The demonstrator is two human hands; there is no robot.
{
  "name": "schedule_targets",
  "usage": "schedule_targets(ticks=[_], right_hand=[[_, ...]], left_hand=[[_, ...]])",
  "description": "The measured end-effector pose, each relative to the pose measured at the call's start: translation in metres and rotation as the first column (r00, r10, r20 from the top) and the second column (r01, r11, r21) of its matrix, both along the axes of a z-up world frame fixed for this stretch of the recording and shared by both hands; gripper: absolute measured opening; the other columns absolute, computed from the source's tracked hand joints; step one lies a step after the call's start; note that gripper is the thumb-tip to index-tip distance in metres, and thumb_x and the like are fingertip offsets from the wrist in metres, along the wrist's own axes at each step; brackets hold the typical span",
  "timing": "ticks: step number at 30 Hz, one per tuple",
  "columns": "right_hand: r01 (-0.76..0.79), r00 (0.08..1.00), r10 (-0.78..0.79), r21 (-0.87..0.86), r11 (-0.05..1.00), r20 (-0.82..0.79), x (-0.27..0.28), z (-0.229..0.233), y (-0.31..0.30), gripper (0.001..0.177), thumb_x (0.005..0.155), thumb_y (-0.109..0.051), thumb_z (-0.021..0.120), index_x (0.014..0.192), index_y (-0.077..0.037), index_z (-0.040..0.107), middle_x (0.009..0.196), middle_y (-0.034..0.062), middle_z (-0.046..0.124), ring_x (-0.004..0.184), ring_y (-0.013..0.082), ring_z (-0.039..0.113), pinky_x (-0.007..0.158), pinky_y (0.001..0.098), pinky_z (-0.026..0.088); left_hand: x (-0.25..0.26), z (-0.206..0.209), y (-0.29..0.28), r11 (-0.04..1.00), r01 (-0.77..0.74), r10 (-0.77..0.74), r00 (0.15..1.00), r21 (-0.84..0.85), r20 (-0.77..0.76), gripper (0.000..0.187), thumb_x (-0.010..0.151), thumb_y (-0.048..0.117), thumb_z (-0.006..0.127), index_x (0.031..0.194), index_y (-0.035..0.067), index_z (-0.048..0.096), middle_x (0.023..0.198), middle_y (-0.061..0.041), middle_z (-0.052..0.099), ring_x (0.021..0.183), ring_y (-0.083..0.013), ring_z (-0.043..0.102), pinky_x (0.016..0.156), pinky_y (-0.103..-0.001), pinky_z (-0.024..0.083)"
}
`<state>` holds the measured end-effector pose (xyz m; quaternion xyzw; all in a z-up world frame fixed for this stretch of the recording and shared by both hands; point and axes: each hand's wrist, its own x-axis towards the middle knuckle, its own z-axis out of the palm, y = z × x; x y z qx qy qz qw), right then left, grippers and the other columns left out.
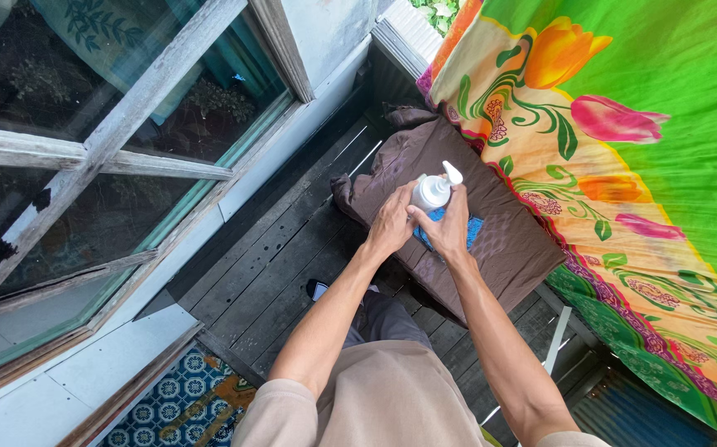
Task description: The person applies liquid from a dispenser bottle onto a paintbrush and brushes the wooden window frame.
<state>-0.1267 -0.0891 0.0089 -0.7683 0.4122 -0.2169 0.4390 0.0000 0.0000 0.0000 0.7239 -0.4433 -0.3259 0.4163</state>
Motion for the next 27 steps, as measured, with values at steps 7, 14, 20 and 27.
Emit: schedule_targets(ticks=[7, 14, 20, 27], right_hand=[[0.065, 0.998, -0.066, -0.019, 0.998, -0.025, 0.004, -0.004, 0.000, 0.082, 0.083, -0.021, 0.088, 0.148, 0.002, 0.043, 0.133, 0.0223, 0.063, 0.121, 0.0306, 0.066, 0.102, 0.0407, 0.053], [0.169, 0.982, -0.175, -0.088, 0.982, -0.073, -0.003, -0.033, -0.012, 0.077, 0.084, -0.022, 0.088, 0.144, 0.003, 0.046, 0.131, 0.0225, 0.062, 0.118, 0.0346, 0.065, 0.100, 0.0419, 0.051], [0.102, 0.989, -0.113, -0.120, 0.988, -0.095, -0.007, -0.047, -0.014, 0.074, 0.083, -0.020, 0.087, 0.142, 0.003, 0.049, 0.127, 0.0224, 0.062, 0.114, 0.0359, 0.066, 0.099, 0.0430, 0.051], [0.051, 0.996, -0.057, -0.094, 0.994, -0.062, -0.005, -0.022, -0.005, 0.070, 0.083, -0.023, 0.087, 0.138, 0.002, 0.051, 0.122, 0.0205, 0.065, 0.114, 0.0344, 0.068, 0.099, 0.0425, 0.052]], left_hand=[[0.003, -0.024, 0.009, 0.995, 0.048, -0.039, 0.994, -0.093, 0.098, 0.080, 0.074, 0.011, 0.082, 0.143, -0.004, 0.043, 0.129, -0.024, 0.059, 0.125, -0.0441, 0.056, 0.106, -0.049, 0.046], [-0.010, -0.082, 0.024, 0.941, -0.037, -0.084, 0.938, 0.337, 0.338, 0.054, 0.083, 0.017, 0.079, 0.130, 0.000, 0.058, 0.117, -0.015, 0.060, 0.111, -0.0351, 0.057, 0.092, -0.046, 0.050], [-0.014, -0.088, 0.027, 0.928, 0.006, -0.142, 0.930, 0.373, 0.338, 0.050, 0.085, 0.016, 0.078, 0.128, 0.000, 0.059, 0.117, -0.015, 0.059, 0.113, -0.0348, 0.056, 0.093, -0.046, 0.050], [-0.005, -0.033, 0.011, 0.999, 0.009, -0.003, 0.991, -0.040, 0.134, 0.086, 0.074, 0.010, 0.082, 0.146, -0.007, 0.038, 0.140, -0.029, 0.051, 0.130, -0.0456, 0.049, 0.109, -0.049, 0.042]])
